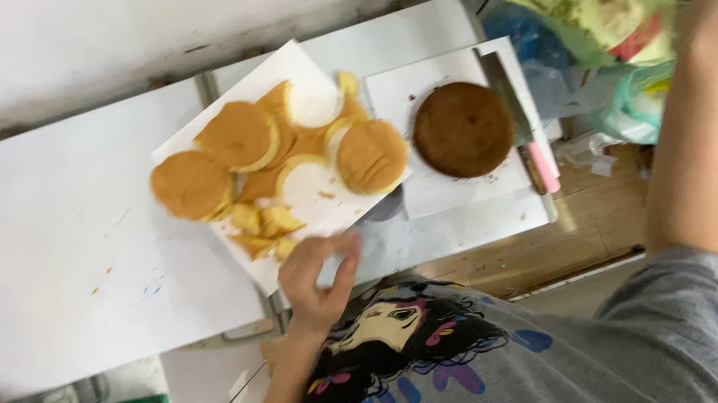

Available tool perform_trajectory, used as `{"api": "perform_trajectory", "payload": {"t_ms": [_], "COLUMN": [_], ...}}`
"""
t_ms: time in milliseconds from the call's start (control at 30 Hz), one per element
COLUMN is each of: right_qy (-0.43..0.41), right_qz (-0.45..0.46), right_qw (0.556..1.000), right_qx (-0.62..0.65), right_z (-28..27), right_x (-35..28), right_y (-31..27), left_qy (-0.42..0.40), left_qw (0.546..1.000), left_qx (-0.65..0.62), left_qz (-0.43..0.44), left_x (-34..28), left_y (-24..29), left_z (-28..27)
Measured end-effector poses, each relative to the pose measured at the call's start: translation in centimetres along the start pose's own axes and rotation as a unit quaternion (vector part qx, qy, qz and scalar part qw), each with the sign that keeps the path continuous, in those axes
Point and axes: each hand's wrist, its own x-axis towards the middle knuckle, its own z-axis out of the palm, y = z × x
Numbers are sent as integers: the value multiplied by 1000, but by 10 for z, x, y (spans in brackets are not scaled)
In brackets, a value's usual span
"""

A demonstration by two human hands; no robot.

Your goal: The person uses a round metal cutter to cut circular pieces from a rectangular sheet cake. They press the cutter into the cake, remove the excess, and stack the cut circles. The person then places the cut pieces into a plastic bag.

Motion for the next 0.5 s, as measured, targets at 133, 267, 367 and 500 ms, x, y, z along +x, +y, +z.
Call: {"api": "perform_trajectory", "payload": {"t_ms": [133, 267, 367, 500], "right_qy": [-67, -222, -159, -150], "right_qz": [-57, 9, 14, 204], "right_qw": [958, 875, 926, 853], "right_qx": [275, 431, 341, 457], "right_z": [53, 111, 138, 180], "right_x": [-101, -186, -206, -237], "right_y": [-197, -345, -379, -385], "left_qy": [56, 165, 251, 378], "left_qw": [995, 979, 922, 857], "left_qx": [-58, -120, -248, -322], "left_qz": [59, -14, -158, -135], "left_x": [14, -9, -45, -109], "left_y": [0, -29, -74, -118], "left_z": [-33, -87, -142, -212]}}
